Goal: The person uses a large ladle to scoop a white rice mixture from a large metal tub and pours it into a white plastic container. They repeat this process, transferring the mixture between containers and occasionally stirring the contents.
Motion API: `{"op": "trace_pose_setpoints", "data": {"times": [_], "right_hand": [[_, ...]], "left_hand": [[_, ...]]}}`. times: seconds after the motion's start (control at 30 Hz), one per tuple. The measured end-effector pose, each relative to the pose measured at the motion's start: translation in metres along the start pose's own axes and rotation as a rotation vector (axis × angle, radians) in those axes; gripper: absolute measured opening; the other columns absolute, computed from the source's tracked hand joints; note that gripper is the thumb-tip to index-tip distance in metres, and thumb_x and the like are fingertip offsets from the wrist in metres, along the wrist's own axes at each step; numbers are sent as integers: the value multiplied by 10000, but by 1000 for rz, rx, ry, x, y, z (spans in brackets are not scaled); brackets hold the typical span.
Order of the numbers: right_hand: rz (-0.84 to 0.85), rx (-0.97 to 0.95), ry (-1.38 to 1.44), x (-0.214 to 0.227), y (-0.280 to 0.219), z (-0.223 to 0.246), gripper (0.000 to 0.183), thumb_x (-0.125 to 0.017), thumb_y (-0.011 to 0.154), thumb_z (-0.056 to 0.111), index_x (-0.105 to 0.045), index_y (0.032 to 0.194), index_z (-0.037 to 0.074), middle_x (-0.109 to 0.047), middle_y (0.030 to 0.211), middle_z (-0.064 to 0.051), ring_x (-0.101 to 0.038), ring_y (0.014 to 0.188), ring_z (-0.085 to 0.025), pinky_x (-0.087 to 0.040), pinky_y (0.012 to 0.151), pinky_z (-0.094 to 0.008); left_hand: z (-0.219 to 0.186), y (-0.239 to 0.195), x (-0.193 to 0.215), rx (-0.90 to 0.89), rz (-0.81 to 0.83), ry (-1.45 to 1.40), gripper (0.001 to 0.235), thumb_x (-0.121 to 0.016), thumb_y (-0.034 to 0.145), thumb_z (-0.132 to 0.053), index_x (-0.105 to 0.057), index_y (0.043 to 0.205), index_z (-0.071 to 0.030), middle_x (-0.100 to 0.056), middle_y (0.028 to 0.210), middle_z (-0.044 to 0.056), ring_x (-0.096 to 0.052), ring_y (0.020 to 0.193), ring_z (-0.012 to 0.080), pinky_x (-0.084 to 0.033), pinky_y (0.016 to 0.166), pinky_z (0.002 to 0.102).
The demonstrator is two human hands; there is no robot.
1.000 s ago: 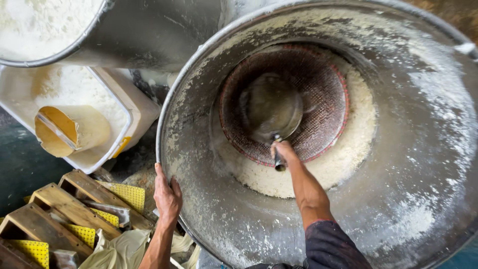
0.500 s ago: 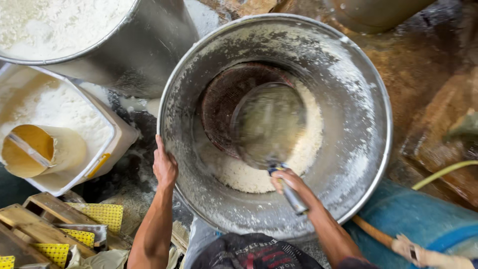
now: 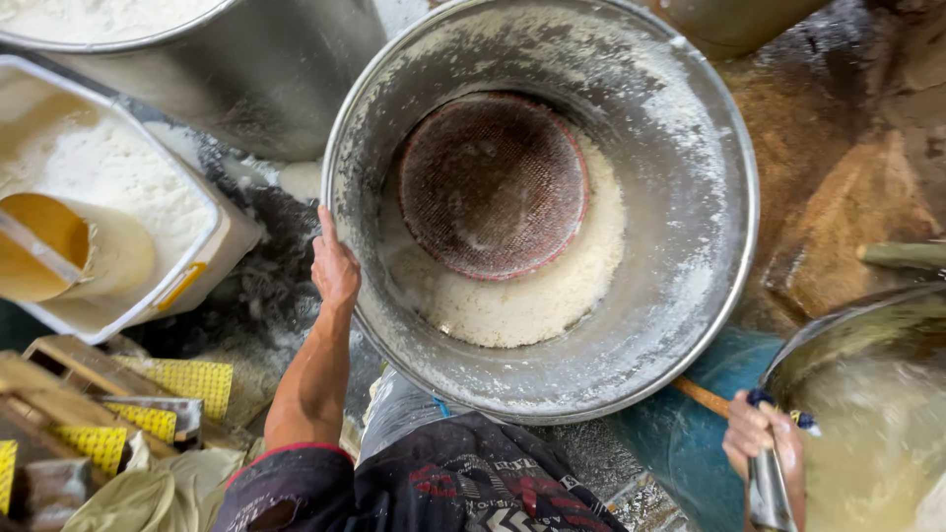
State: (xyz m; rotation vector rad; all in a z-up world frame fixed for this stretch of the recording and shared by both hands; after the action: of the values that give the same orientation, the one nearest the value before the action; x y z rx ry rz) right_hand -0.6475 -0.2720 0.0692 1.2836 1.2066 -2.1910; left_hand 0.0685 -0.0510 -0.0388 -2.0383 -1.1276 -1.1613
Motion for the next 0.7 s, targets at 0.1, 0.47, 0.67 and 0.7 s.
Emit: {"op": "trace_pose_setpoints", "data": {"times": [0.1, 0.47, 0.67, 0.7], "right_hand": [[-41, 23, -59, 1, 61, -6, 250, -588, 1059, 180, -523, 1194, -20, -457, 815, 36, -451, 620, -66, -419, 556, -246], [-548, 253, -773, 32, 355, -79, 209, -653, 959, 87, -586, 1138, 2, -694, 970, -108, -709, 792, -214, -629, 646, -380], [-1130, 221, -1774, 51, 449, -52, 593, -753, 898, 210, -440, 1316, -70, -655, 1134, -317, -670, 1027, -467, -543, 915, -521], [-1152, 180, -1798, 59, 463, -51, 672, -748, 891, 226, -384, 1364, -82, -657, 1129, -323, -666, 1034, -475, -529, 927, -528]], "left_hand": [[0, -1, 4, 31, 15, 36, 812, -527, 988, -83, -114, 1665, -258, -573, 1105, 260, -642, 876, 484, -502, 791, 581], [-3, -7, 15, 78, 66, 87, 809, -543, 1001, -68, -100, 1665, -198, -574, 1128, 235, -646, 842, 451, -512, 736, 563], [-10, -14, 24, 50, 34, 103, 764, -543, 1019, -61, -141, 1665, -132, -588, 1114, 237, -648, 831, 403, -531, 719, 518], [-12, -16, 25, 36, 18, 109, 758, -549, 1022, -64, -150, 1664, -127, -594, 1114, 237, -648, 843, 405, -532, 720, 516]]}}
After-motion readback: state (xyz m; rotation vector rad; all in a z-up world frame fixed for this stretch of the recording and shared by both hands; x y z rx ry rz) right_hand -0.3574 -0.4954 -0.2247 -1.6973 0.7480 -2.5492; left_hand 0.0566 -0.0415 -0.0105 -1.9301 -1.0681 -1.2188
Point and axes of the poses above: each hand's wrist, its own y-axis towards the middle knuckle, its own x-axis out of the back of the hand, z = x × y, the point moved 6 cm from there along y, towards the middle knuckle
